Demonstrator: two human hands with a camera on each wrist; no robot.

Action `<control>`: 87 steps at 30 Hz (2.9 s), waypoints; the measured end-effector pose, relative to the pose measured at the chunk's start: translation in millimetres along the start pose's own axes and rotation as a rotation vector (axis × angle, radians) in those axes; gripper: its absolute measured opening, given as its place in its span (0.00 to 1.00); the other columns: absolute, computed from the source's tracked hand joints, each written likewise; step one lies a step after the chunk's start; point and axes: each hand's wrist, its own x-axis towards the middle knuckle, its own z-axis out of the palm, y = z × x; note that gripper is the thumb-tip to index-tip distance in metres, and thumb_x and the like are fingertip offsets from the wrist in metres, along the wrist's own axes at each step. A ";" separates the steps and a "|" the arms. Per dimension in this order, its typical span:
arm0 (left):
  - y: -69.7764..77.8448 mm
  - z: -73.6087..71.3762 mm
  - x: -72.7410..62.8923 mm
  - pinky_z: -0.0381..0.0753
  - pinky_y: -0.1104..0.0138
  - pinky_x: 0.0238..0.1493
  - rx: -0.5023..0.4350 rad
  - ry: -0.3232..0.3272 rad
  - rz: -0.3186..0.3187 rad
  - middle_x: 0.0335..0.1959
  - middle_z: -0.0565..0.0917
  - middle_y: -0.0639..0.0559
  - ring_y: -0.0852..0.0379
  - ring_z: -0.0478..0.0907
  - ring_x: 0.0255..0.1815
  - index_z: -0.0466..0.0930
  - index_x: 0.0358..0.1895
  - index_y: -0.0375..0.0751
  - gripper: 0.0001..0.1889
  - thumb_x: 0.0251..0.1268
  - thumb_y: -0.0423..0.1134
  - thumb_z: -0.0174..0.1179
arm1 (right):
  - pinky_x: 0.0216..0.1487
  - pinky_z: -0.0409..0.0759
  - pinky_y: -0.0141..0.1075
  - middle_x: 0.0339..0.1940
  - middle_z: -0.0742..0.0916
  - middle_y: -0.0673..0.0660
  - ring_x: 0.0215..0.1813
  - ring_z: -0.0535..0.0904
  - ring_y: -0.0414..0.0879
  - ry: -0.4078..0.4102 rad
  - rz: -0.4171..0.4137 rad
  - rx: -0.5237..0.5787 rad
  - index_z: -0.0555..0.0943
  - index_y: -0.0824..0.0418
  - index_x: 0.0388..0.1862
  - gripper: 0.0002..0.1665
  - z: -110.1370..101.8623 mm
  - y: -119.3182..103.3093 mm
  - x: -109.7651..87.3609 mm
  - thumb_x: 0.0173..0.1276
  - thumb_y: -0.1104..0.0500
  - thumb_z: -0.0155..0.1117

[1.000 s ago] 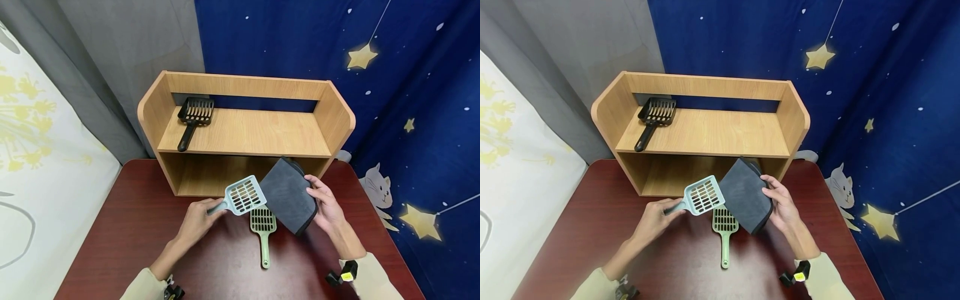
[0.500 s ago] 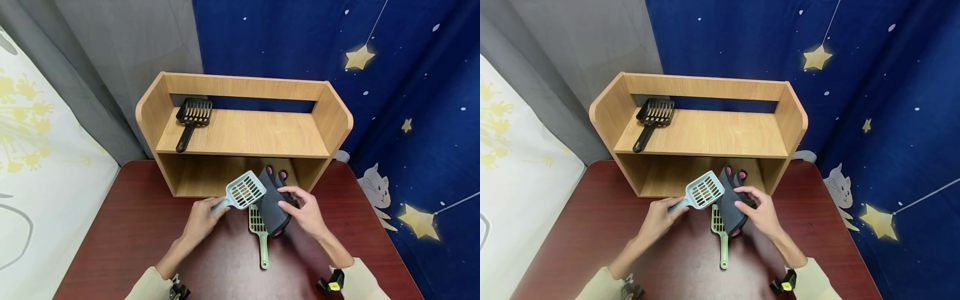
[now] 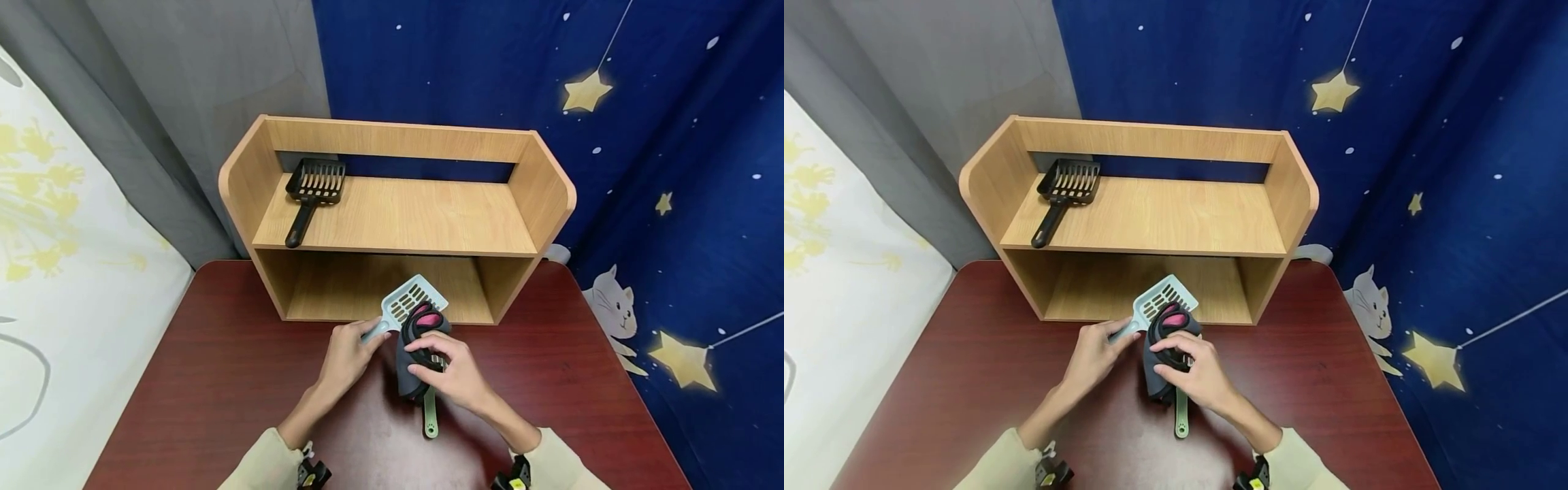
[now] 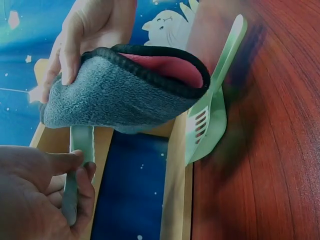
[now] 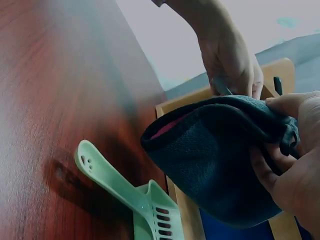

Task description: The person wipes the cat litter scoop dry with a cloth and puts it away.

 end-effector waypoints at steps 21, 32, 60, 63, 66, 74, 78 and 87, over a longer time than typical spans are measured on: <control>-1.0 -1.2 -8.2 0.81 0.65 0.34 -0.031 0.002 0.002 0.41 0.92 0.44 0.57 0.82 0.33 0.88 0.56 0.29 0.20 0.61 0.31 0.76 | 0.50 0.84 0.30 0.45 0.89 0.61 0.47 0.85 0.40 0.123 0.082 0.010 0.88 0.64 0.50 0.19 -21.4 1.0 11.0 0.60 0.74 0.78; 1.5 -0.4 -4.8 0.82 0.64 0.36 -0.034 -0.002 0.000 0.41 0.91 0.42 0.56 0.83 0.35 0.88 0.56 0.28 0.20 0.61 0.31 0.76 | 0.54 0.81 0.29 0.46 0.90 0.56 0.50 0.85 0.42 0.046 0.013 -0.040 0.89 0.59 0.50 0.19 -6.0 0.8 6.5 0.60 0.70 0.80; -36.5 6.6 -1.3 0.83 0.58 0.38 0.000 -0.024 -0.098 0.45 0.91 0.36 0.50 0.85 0.38 0.88 0.57 0.28 0.20 0.62 0.32 0.76 | 0.42 0.87 0.31 0.45 0.90 0.57 0.43 0.88 0.39 0.224 0.242 0.016 0.85 0.72 0.55 0.20 -105.0 14.5 12.8 0.64 0.76 0.73; -47.2 8.0 4.4 0.83 0.57 0.37 -0.001 -0.038 -0.137 0.44 0.91 0.35 0.50 0.86 0.36 0.87 0.57 0.28 0.20 0.63 0.32 0.75 | 0.42 0.87 0.31 0.45 0.90 0.54 0.44 0.88 0.39 0.205 0.259 -0.009 0.85 0.72 0.55 0.19 -115.2 15.5 8.8 0.64 0.76 0.74; -58.1 9.7 10.9 0.83 0.61 0.33 -0.033 -0.053 -0.194 0.38 0.91 0.36 0.52 0.86 0.31 0.86 0.59 0.28 0.20 0.64 0.31 0.73 | 0.42 0.87 0.31 0.47 0.89 0.56 0.44 0.88 0.39 0.153 0.262 -0.037 0.85 0.71 0.55 0.19 -126.3 17.2 4.6 0.65 0.75 0.74; -80.8 16.8 26.6 0.79 0.69 0.26 -0.079 -0.057 -0.290 0.33 0.91 0.37 0.54 0.86 0.24 0.83 0.61 0.24 0.22 0.66 0.29 0.70 | 0.43 0.85 0.29 0.51 0.87 0.63 0.44 0.86 0.38 -0.004 0.247 -0.121 0.86 0.66 0.55 0.18 -151.6 26.2 -6.2 0.67 0.73 0.73; -86.9 22.9 33.0 0.78 0.70 0.25 -0.061 -0.057 -0.312 0.30 0.90 0.39 0.56 0.85 0.24 0.82 0.61 0.23 0.21 0.67 0.29 0.69 | 0.43 0.84 0.28 0.52 0.87 0.63 0.44 0.86 0.38 -0.035 0.245 -0.129 0.85 0.65 0.57 0.19 -159.7 32.7 -12.0 0.68 0.73 0.73; -97.8 35.5 48.3 0.81 0.56 0.34 0.033 -0.028 -0.316 0.27 0.89 0.44 0.54 0.80 0.26 0.85 0.60 0.27 0.20 0.67 0.32 0.67 | 0.48 0.80 0.26 0.48 0.89 0.62 0.47 0.83 0.38 -0.117 0.202 -0.157 0.87 0.64 0.56 0.19 -170.7 47.6 -25.4 0.67 0.74 0.73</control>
